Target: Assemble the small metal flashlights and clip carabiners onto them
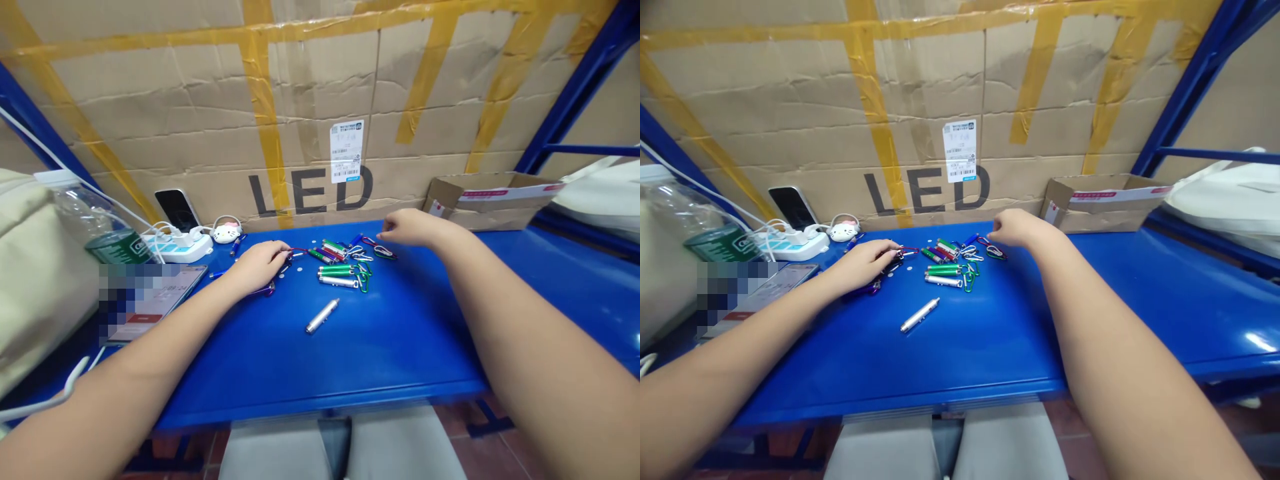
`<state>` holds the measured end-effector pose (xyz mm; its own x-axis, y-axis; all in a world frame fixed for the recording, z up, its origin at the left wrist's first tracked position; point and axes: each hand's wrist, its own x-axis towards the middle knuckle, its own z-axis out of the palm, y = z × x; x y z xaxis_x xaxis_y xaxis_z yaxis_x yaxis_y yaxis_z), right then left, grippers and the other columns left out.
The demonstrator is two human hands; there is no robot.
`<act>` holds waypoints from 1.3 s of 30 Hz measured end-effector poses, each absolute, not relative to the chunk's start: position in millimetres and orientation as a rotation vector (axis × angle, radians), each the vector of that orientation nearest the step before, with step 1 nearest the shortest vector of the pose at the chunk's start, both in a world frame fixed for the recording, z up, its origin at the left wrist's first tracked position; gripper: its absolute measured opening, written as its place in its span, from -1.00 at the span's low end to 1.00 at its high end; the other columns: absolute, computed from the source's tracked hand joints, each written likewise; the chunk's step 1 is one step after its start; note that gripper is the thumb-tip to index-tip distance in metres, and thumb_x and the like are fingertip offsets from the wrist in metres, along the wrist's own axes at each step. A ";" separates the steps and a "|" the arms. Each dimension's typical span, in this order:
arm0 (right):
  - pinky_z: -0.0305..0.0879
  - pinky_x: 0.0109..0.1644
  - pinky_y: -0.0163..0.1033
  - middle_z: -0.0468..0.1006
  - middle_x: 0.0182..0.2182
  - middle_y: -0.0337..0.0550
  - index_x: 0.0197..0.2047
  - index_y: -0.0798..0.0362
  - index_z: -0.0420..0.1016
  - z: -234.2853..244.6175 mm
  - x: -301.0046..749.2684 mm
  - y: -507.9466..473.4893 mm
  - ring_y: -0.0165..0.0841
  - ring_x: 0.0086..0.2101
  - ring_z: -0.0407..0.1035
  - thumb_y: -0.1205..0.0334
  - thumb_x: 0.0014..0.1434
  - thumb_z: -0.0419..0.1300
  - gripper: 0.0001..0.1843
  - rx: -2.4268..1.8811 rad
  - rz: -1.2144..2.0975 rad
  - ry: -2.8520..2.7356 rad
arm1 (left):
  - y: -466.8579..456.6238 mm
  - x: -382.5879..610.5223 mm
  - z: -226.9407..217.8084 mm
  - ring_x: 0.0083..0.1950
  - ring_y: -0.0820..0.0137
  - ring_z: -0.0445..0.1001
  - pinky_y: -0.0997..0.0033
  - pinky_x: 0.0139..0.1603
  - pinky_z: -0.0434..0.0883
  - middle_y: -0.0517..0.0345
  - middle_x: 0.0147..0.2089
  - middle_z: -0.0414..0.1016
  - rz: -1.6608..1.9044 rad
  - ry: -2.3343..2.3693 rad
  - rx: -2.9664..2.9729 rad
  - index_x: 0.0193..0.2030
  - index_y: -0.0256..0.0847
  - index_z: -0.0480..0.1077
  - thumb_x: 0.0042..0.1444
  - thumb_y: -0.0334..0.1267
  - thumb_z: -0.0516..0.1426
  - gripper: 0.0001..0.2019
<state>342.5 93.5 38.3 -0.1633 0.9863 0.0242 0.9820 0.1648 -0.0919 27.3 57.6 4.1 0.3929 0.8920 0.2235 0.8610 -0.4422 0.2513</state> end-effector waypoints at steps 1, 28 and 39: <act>0.20 -0.34 -0.26 0.58 -0.28 -0.04 -0.36 0.08 0.49 34.8 347.1 97.5 -0.25 -0.32 0.42 0.11 0.07 0.16 -0.80 -2.044 0.135 -2.366 | 62.1 25.5 2.8 0.07 0.19 0.43 0.19 0.12 0.31 0.00 0.04 0.51 0.453 1.646 2.561 -0.01 -0.22 0.42 0.26 -0.16 -0.11 -0.64; 0.28 -0.18 -0.22 0.56 -0.14 0.19 -0.08 0.21 0.48 9.8 340.3 125.6 -0.16 -0.18 0.45 0.20 0.27 0.01 -0.68 -1.935 0.011 -2.177 | 113.4 126.4 26.1 -0.09 0.32 0.46 0.40 -0.10 0.32 0.07 -0.09 0.53 -0.222 0.949 3.013 -0.11 -0.18 0.51 0.15 -0.35 0.11 -0.79; 0.15 -0.45 -0.34 0.43 -0.38 -0.14 -0.24 0.07 0.29 47.3 314.7 83.4 -0.43 -0.51 0.22 0.11 0.31 -0.09 -0.75 -1.588 0.566 -2.093 | 85.7 117.4 35.8 -0.13 0.32 0.45 0.34 -0.11 0.34 0.02 -0.12 0.51 0.505 1.137 2.837 -0.06 -0.26 0.37 0.21 -0.27 0.00 -0.77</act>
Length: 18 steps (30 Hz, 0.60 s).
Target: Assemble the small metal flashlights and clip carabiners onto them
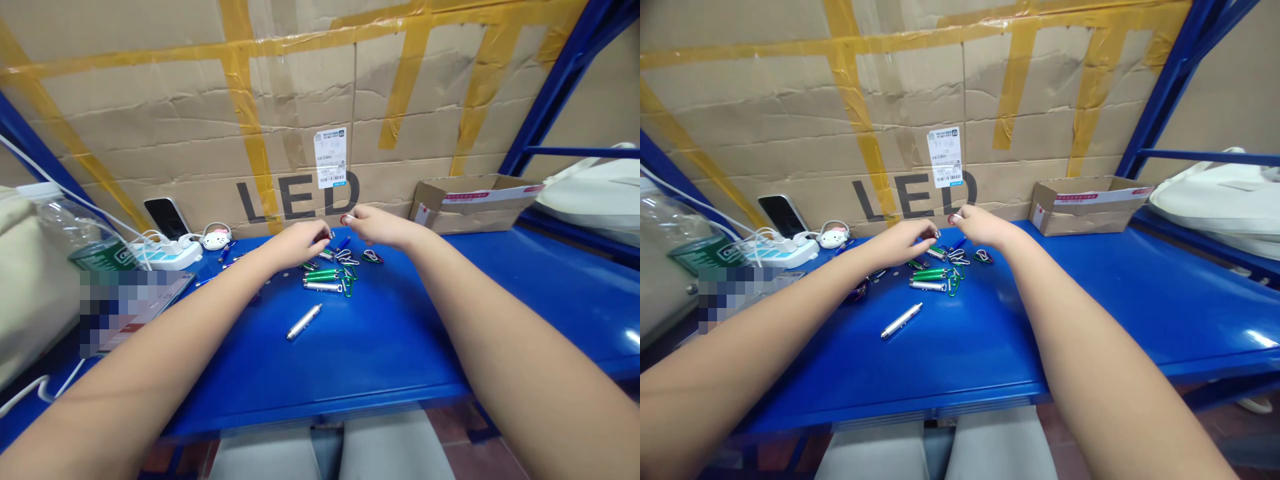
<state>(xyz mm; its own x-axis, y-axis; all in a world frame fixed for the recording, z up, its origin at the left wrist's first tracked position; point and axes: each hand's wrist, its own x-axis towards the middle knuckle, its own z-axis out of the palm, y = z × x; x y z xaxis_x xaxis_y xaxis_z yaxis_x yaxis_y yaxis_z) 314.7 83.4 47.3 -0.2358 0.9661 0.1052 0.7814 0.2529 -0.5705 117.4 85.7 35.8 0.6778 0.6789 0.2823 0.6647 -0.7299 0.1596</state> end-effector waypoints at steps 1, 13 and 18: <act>0.14 -0.45 -0.34 0.41 -0.41 -0.17 -0.27 0.06 0.28 49.1 311.1 78.0 -0.45 -0.51 0.20 0.09 0.31 -0.08 -0.75 -1.536 0.581 -2.153 | 78.2 111.4 36.6 -0.14 0.32 0.44 0.34 -0.11 0.34 0.01 -0.12 0.50 0.586 1.179 2.795 -0.05 -0.26 0.36 0.21 -0.28 -0.02 -0.77; 0.12 -0.35 -0.35 0.45 -0.34 -0.16 -0.39 0.05 0.23 47.6 258.0 32.8 -0.42 -0.39 0.25 0.05 0.34 -0.13 -0.65 -1.206 0.531 -2.664 | 22.2 65.2 24.4 -0.53 0.52 0.15 0.50 -0.53 0.15 0.31 -0.55 0.15 0.743 1.350 2.205 -0.36 -0.22 0.35 0.17 0.00 0.04 -0.69; 0.06 -0.44 -0.33 0.51 -0.32 -0.09 -0.23 0.04 0.29 39.8 253.5 33.4 -0.36 -0.42 0.33 -0.02 0.31 -0.07 -0.69 -1.278 0.174 -2.682 | 28.3 61.3 22.0 -0.60 0.57 0.02 0.52 -0.61 0.00 0.34 -0.58 0.04 0.798 1.319 1.802 -0.45 -0.21 0.23 0.13 -0.05 0.09 -0.71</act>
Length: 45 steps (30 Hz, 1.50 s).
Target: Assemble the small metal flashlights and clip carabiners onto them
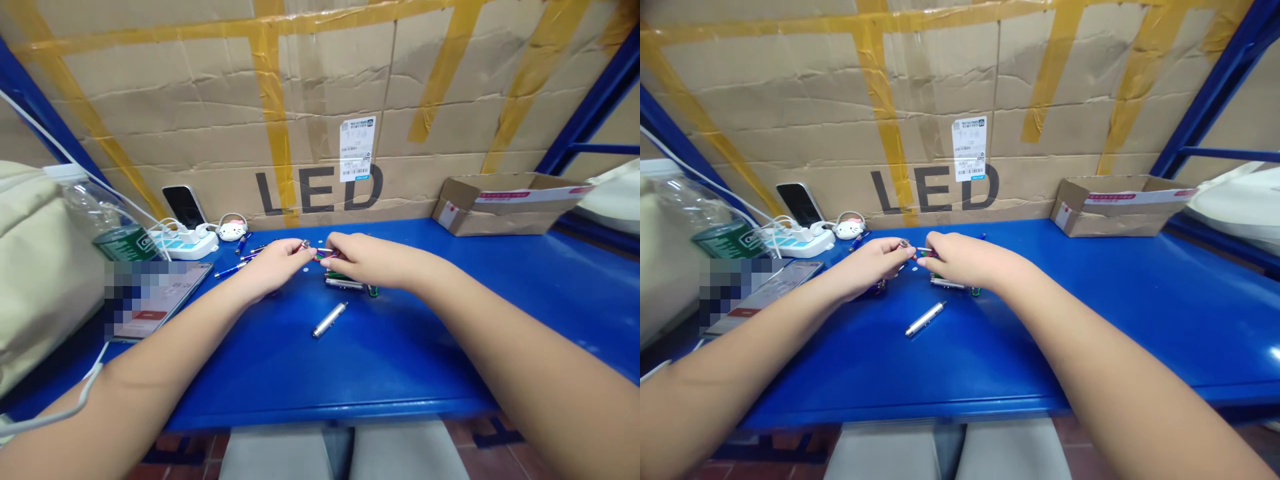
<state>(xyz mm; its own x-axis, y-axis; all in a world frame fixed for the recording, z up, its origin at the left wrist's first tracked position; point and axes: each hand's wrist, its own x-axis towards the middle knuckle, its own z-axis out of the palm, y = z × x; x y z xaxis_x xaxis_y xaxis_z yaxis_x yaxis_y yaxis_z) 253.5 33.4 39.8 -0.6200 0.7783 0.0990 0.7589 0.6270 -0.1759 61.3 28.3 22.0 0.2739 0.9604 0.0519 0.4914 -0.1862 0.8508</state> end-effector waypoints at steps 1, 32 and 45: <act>0.04 -0.45 -0.32 0.52 -0.32 -0.07 -0.20 0.05 0.29 38.3 251.7 33.4 -0.33 -0.43 0.34 -0.01 0.31 -0.07 -0.69 -1.290 0.051 -2.700 | 29.2 60.8 21.7 -0.61 0.58 -0.01 0.53 -0.62 -0.03 0.35 -0.59 0.02 0.814 1.279 1.671 -0.47 -0.21 0.19 0.14 -0.08 0.10 -0.71; -0.03 -0.42 -0.27 0.57 -0.29 -0.01 -0.24 0.05 0.41 25.8 234.6 39.6 -0.24 -0.35 0.42 0.05 0.34 -0.20 -0.58 -1.500 -0.134 -2.574 | 27.3 52.2 22.4 -0.26 0.32 0.35 0.34 -0.22 0.25 0.11 -0.33 0.42 0.595 1.260 2.609 -0.41 -0.21 0.27 0.27 -0.15 -0.08 -0.72; 0.13 -0.35 -0.26 0.57 -0.27 0.10 -0.16 0.12 0.43 31.5 234.4 32.5 -0.18 -0.29 0.45 0.09 0.33 -0.16 -0.59 -1.511 -0.222 -2.605 | 29.2 61.9 15.7 -0.24 0.36 0.42 0.39 -0.18 0.32 0.14 -0.28 0.50 0.910 1.340 2.360 -0.24 -0.24 0.40 0.27 -0.14 -0.05 -0.72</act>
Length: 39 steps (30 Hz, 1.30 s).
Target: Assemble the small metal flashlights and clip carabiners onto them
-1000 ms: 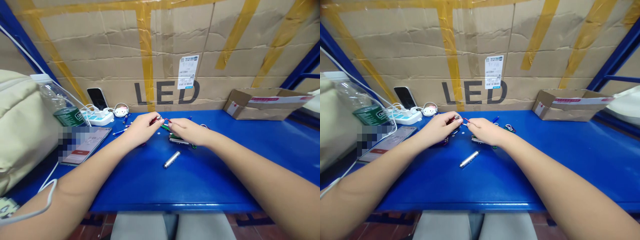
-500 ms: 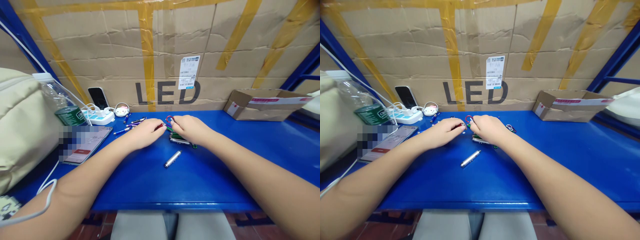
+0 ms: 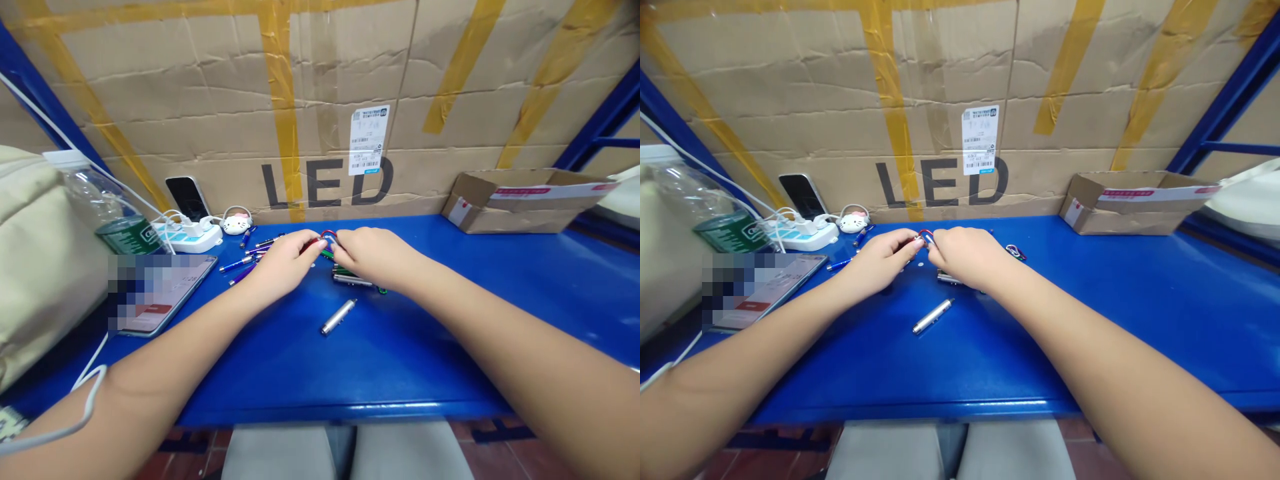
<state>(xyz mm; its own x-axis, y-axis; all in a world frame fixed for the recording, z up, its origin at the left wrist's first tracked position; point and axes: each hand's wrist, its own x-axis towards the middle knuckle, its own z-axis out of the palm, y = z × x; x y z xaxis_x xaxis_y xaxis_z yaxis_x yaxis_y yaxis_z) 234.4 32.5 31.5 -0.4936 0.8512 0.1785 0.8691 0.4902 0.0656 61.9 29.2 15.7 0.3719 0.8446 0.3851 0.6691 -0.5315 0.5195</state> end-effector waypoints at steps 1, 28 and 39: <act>0.13 -0.37 -0.28 0.57 -0.25 0.06 -0.18 0.10 0.42 31.3 236.3 34.2 -0.21 -0.31 0.45 0.08 0.33 -0.15 -0.61 -1.481 -0.121 -2.620 | 30.6 61.2 15.3 -0.23 0.35 0.44 0.38 -0.16 0.33 0.13 -0.26 0.51 0.900 1.348 2.358 -0.19 -0.23 0.41 0.26 -0.13 -0.04 -0.73; 0.30 -0.47 -0.23 0.48 -0.52 -0.11 -0.34 0.13 0.47 53.3 282.2 42.2 -0.33 -0.52 0.37 -0.22 -0.01 0.21 -0.49 -2.082 0.753 -2.775 | 40.8 83.8 10.4 -0.07 0.28 0.46 0.28 0.01 0.35 0.10 -0.13 0.55 0.557 1.219 2.864 -0.19 -0.18 0.52 0.19 -0.26 0.10 -0.83; 0.36 -0.46 -0.21 0.47 -0.52 -0.12 -0.27 0.15 0.42 46.7 288.2 50.6 -0.32 -0.52 0.37 -0.14 0.06 0.18 -0.54 -2.203 0.706 -2.642 | 40.6 95.9 6.4 -0.20 0.30 0.47 0.36 -0.16 0.35 0.11 -0.24 0.55 0.289 1.313 2.759 -0.17 -0.21 0.51 0.10 -0.19 0.19 -0.80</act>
<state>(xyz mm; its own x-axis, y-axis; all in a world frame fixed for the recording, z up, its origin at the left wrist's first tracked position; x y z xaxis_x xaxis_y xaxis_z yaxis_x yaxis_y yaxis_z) 288.2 50.6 46.7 -0.1718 0.8393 -0.5157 0.9847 0.1615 -0.0653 95.9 40.6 6.4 0.6166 0.7751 0.1380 0.7615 -0.6317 0.1453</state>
